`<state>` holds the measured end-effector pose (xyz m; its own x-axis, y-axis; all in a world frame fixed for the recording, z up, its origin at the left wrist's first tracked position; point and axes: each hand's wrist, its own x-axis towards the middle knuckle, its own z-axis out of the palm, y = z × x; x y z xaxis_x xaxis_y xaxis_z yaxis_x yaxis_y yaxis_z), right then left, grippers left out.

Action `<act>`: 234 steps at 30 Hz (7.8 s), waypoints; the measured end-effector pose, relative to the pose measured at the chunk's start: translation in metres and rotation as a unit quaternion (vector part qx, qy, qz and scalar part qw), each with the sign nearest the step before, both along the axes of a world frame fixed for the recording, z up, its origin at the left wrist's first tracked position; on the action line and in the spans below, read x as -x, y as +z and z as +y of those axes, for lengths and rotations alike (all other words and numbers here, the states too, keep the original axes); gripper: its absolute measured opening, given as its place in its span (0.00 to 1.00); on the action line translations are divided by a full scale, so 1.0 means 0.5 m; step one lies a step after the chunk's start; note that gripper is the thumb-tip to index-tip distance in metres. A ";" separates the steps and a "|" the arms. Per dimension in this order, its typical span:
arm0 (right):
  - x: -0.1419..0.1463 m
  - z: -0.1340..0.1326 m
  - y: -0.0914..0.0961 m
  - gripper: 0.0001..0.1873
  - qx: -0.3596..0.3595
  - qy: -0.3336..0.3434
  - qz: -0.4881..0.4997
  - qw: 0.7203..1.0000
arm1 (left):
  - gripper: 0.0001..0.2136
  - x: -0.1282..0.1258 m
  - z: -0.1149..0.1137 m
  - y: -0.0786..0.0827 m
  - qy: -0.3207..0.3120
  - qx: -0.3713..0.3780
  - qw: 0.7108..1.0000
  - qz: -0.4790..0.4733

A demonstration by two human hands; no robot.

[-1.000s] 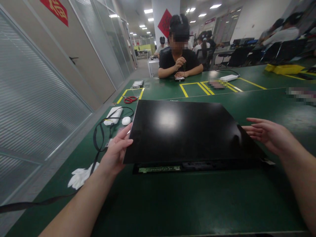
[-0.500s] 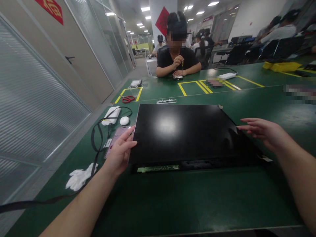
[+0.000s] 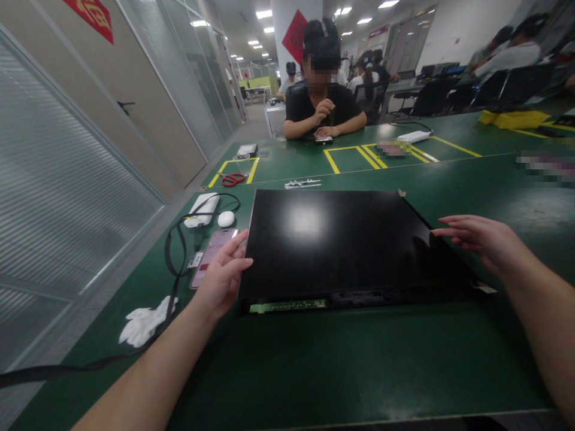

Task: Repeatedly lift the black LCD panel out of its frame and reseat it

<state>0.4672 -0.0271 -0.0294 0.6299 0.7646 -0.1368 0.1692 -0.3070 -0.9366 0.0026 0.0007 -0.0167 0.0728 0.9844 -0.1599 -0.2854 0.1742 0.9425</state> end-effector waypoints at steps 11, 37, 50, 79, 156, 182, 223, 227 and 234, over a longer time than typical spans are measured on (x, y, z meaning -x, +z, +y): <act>0.006 -0.005 0.001 0.16 0.024 0.048 -0.103 0.993 | 0.32 -0.006 -0.002 -0.010 0.007 0.018 1.000 -0.003; -0.007 -0.004 -0.013 0.16 0.103 0.084 -0.307 0.942 | 0.35 -0.006 0.001 -0.018 -0.009 0.037 0.999 0.011; -0.020 0.002 -0.023 0.19 0.123 0.086 -0.348 0.925 | 0.35 -0.007 0.005 -0.024 -0.006 0.036 0.999 0.020; -0.051 0.022 -0.051 0.25 0.171 0.184 -0.378 0.891 | 0.43 -0.003 0.006 -0.034 -0.016 0.029 0.999 0.016; -0.047 0.018 -0.049 0.25 0.180 0.196 -0.427 0.865 | 0.31 -0.001 0.011 -0.023 -0.064 0.054 0.996 0.000; -0.050 0.018 -0.053 0.25 0.177 0.187 -0.399 0.880 | 0.34 0.000 0.014 -0.019 -0.075 0.058 0.996 0.000; -0.073 0.023 -0.066 0.20 0.150 0.194 -0.393 0.886 | 0.33 -0.003 0.011 -0.019 -0.070 0.058 0.996 0.009; -0.073 0.023 -0.067 0.20 0.149 0.191 -0.392 0.888 | 0.32 -0.003 0.011 -0.018 -0.070 0.055 0.996 0.007; -0.077 0.021 -0.071 0.19 0.130 0.199 -0.401 0.885 | 0.31 -0.007 0.010 -0.017 -0.059 0.057 0.997 0.010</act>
<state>0.5055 -0.0164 -0.0651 0.2927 0.9558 0.0288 0.8900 -0.2613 -0.3737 0.0061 0.0056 -0.0253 0.1834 0.9444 -0.2728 -0.2385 0.3120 0.9197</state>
